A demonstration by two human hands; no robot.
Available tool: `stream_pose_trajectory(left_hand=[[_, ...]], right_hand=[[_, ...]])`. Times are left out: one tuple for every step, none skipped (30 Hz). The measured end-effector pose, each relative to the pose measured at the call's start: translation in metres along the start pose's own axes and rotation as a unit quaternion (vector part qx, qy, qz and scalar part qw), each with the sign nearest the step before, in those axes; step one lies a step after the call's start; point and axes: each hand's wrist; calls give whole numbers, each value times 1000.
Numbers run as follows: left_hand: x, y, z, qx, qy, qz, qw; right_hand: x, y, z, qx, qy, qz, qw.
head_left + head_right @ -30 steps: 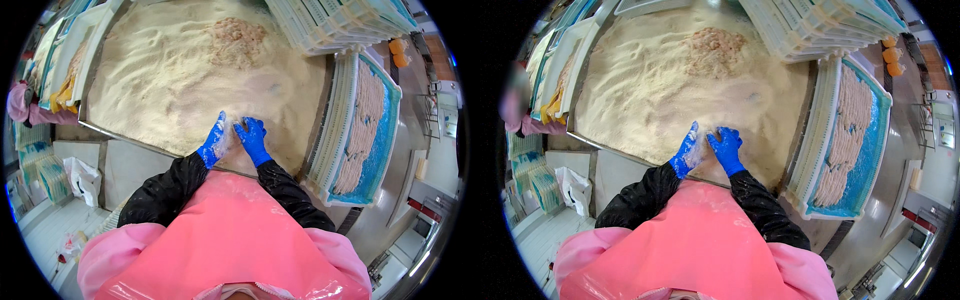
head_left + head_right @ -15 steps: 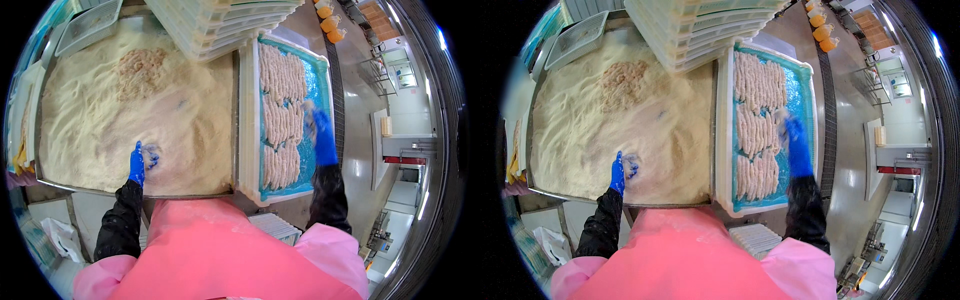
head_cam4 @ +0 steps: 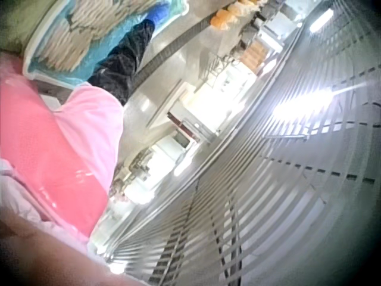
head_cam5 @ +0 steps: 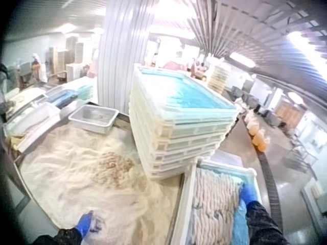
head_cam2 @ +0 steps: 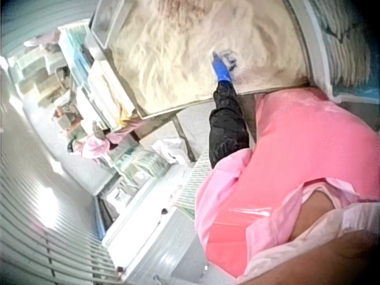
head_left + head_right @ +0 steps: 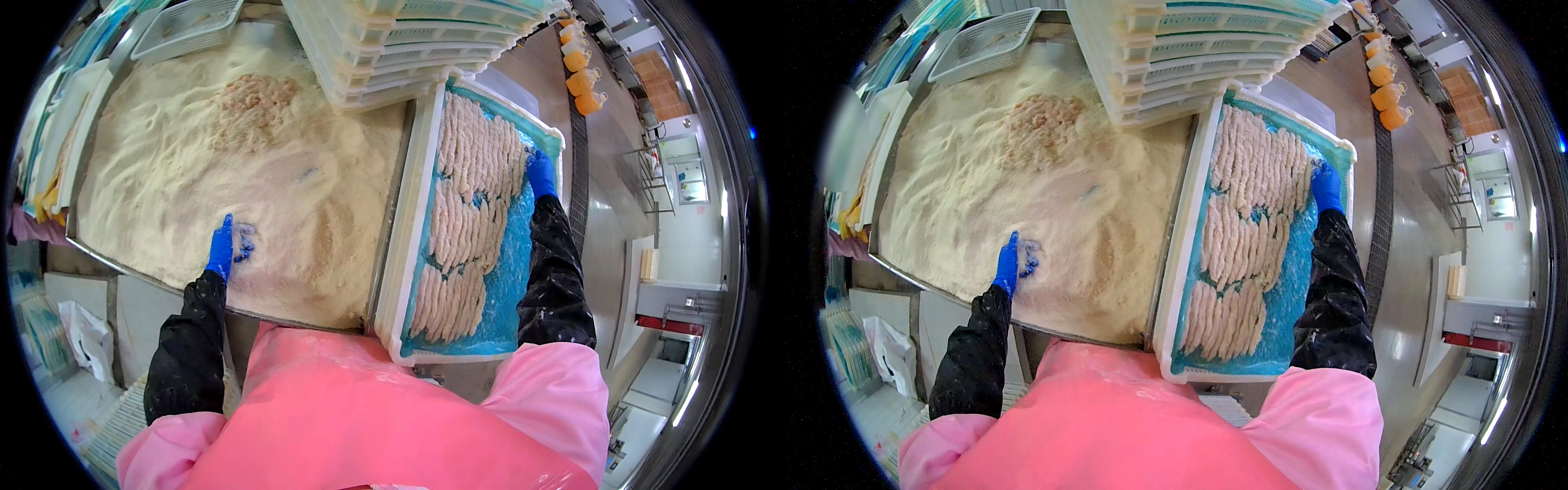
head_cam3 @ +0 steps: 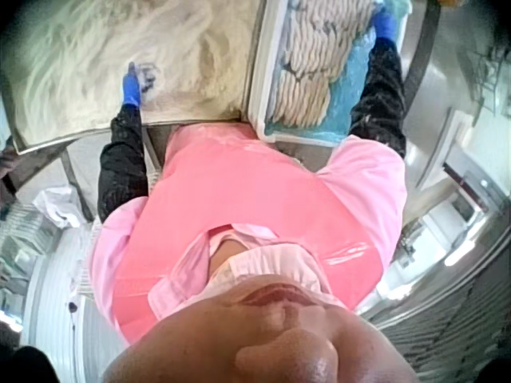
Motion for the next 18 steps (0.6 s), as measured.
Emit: stream_pose_trajectory(left_hand=[[4, -4, 2, 2, 2, -18, 1000], [-5, 7, -2, 0, 10, -2, 1000], [-5, 13, -6, -10, 7, -7, 1000], [0, 18, -14, -20, 3, -15, 1000], [5, 21, -21, -30, 0, -26, 999], [10, 19, -21, -34, -2, -42, 999], [14, 16, -23, -36, -4, -59, 998], [22, 12, -20, -39, -7, -80, 996], [19, 13, -18, -40, -15, -63, 997], [17, 10, -17, -41, -23, -47, 998], [7, 10, -21, -45, -25, -20, 998], [-9, 12, -13, -2, -43, -22, 999], [-25, 12, -8, -5, -81, -3, 997], [-26, 10, 0, 2, -88, -28, 996], [-17, 16, -7, -51, -54, -64, 995], [-17, 14, -1, -67, -55, -86, 993], [-19, 16, 3, -58, -41, -124, 990], [-19, 18, 5, -73, -27, -154, 985]], right_hand=[[5, 5, 18, 55, 24, -5, 998], [12, -19, -13, 22, 35, -18, 999], [13, -18, -24, 57, 5, -29, 998], [12, -17, -33, 89, -26, -38, 995], [10, -15, -38, 118, -59, -47, 990], [6, -4, -29, 148, -73, -65, 984], [-4, 5, -20, 87, -41, -27, 995], [-18, 17, -9, 21, -10, 13, 1000], [-23, 7, -31, -30, 31, 40, 998], [-25, -7, -56, -89, 69, 129, 985], [-30, -38, -113, 67, 94, 109, 987], [-39, -62, -174, 219, 114, 87, 965], [-57, -88, -264, 368, 78, -30, 926], [-68, -117, -287, 469, 36, -105, 876], [-85, -149, -340, 481, 90, -197, 850], [-101, -185, -362, 491, 78, -241, 834], [-110, -226, -367, 453, 168, -284, 828], [-123, -268, -369, 444, 150, -285, 837]])
Point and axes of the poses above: each hand's wrist, its own x-axis towards the middle knuckle, its own y-axis out of the back of the hand, z = x × y, and after that the axes turned 15 degrees about x, right-handed
